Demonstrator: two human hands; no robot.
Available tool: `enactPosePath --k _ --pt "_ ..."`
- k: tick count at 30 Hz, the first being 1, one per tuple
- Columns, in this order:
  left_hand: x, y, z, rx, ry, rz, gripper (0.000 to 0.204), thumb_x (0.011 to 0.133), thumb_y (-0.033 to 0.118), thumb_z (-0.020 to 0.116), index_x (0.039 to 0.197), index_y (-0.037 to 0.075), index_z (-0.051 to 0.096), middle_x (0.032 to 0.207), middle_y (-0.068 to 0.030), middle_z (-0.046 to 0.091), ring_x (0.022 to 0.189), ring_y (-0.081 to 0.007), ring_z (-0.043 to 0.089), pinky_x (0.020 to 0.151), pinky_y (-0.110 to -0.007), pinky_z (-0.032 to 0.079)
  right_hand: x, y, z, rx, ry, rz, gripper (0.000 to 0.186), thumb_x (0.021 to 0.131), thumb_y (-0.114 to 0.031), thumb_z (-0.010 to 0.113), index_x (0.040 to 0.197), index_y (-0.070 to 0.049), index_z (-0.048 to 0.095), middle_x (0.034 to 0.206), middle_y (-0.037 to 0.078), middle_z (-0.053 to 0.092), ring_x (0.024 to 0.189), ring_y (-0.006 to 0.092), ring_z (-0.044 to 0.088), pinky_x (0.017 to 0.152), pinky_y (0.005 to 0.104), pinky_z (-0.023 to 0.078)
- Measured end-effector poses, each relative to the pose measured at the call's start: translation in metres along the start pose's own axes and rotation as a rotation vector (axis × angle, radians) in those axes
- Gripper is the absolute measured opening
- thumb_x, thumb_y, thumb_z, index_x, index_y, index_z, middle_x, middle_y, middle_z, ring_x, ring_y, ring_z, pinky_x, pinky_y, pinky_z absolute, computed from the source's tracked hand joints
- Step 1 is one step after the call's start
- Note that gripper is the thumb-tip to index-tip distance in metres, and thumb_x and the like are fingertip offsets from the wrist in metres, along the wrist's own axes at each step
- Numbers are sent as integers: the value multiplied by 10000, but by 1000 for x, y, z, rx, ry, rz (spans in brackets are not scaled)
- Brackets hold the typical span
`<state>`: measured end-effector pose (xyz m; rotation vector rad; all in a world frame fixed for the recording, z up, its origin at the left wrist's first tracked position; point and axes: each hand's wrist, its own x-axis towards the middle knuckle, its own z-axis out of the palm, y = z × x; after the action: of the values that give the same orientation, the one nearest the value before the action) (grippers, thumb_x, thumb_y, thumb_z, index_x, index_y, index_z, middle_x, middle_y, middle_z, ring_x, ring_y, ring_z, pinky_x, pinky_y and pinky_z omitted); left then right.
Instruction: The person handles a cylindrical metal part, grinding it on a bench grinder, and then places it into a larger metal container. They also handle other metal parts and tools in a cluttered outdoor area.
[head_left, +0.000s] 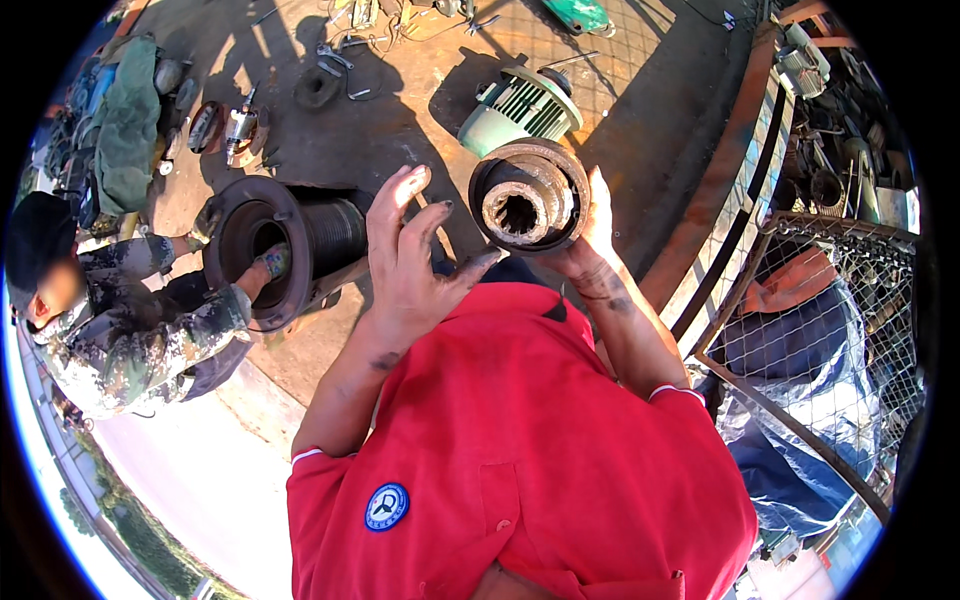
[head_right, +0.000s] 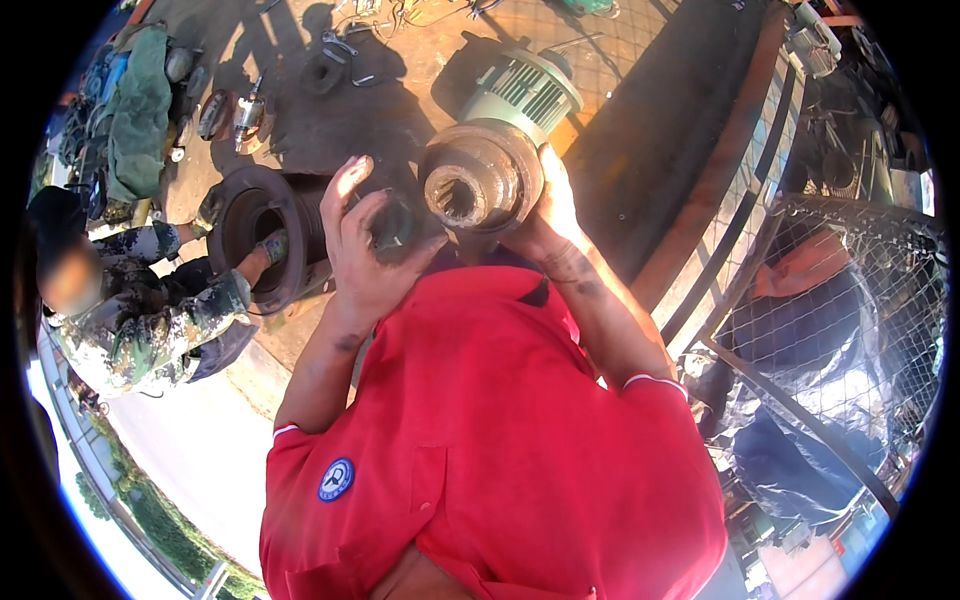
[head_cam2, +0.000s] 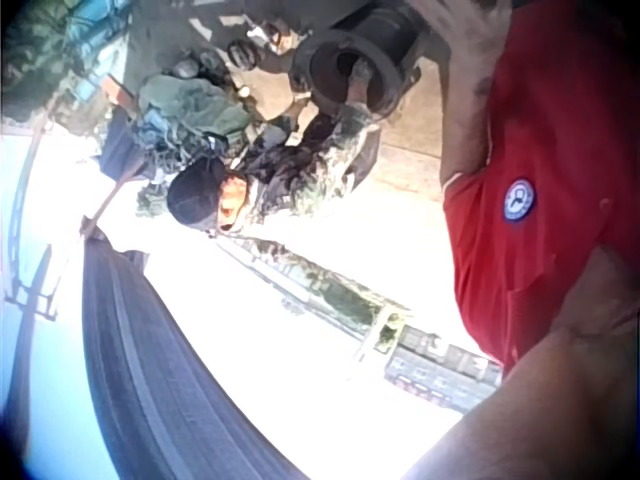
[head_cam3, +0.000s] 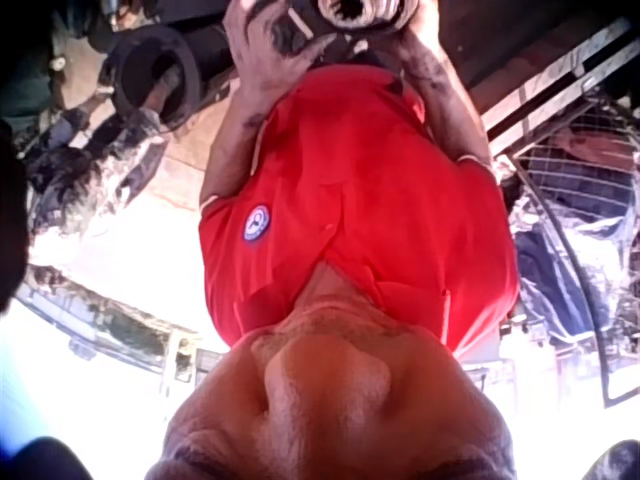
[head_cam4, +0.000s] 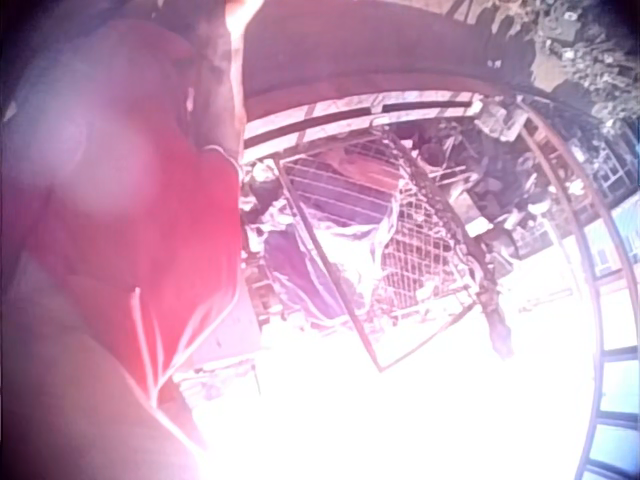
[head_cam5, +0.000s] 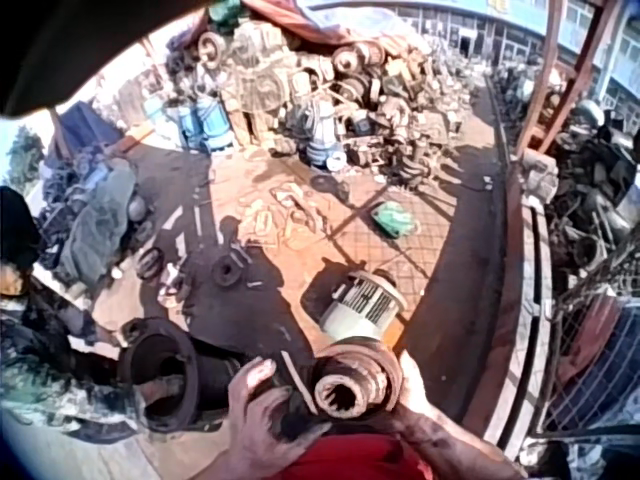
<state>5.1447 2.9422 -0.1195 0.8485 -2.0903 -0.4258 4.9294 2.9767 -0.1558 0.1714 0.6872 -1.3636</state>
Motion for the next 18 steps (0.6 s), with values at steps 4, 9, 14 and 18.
enactPosePath --k 4,9,14,18 --pt "9 1 23 -157 -199 -113 854 723 344 943 1380 13 510 1489 -254 459 1361 -461 468 1130 -562 406 -3 -14 -9 133 -106 61 864 1007 -750 277 1541 -101 476 1539 161 529 1385 369 524 1184 570 385" --pt "7 3 40 -257 -226 -228 835 746 321 927 1381 16 479 1475 -281 431 1362 -456 466 1126 -556 410 0 -8 -30 -17 -209 14 789 966 -651 598 1502 -83 493 1476 138 582 1322 292 572 1150 506 434" --pt "25 5 39 -165 -405 -384 766 720 237 916 1318 -23 514 1456 -247 462 1358 -420 491 1117 -492 442 -8 -13 -27 -118 -218 10 807 968 -655 604 1529 -93 457 1476 108 580 1319 257 582 1095 481 475" --pt "25 -13 46 -169 -446 -472 747 703 203 905 1316 -30 548 1472 -205 478 1373 -367 495 1125 -449 441 10 -5 -42 -104 -233 90 710 993 -615 589 1491 -117 506 1412 89 631 1244 247 636 1008 465 535"
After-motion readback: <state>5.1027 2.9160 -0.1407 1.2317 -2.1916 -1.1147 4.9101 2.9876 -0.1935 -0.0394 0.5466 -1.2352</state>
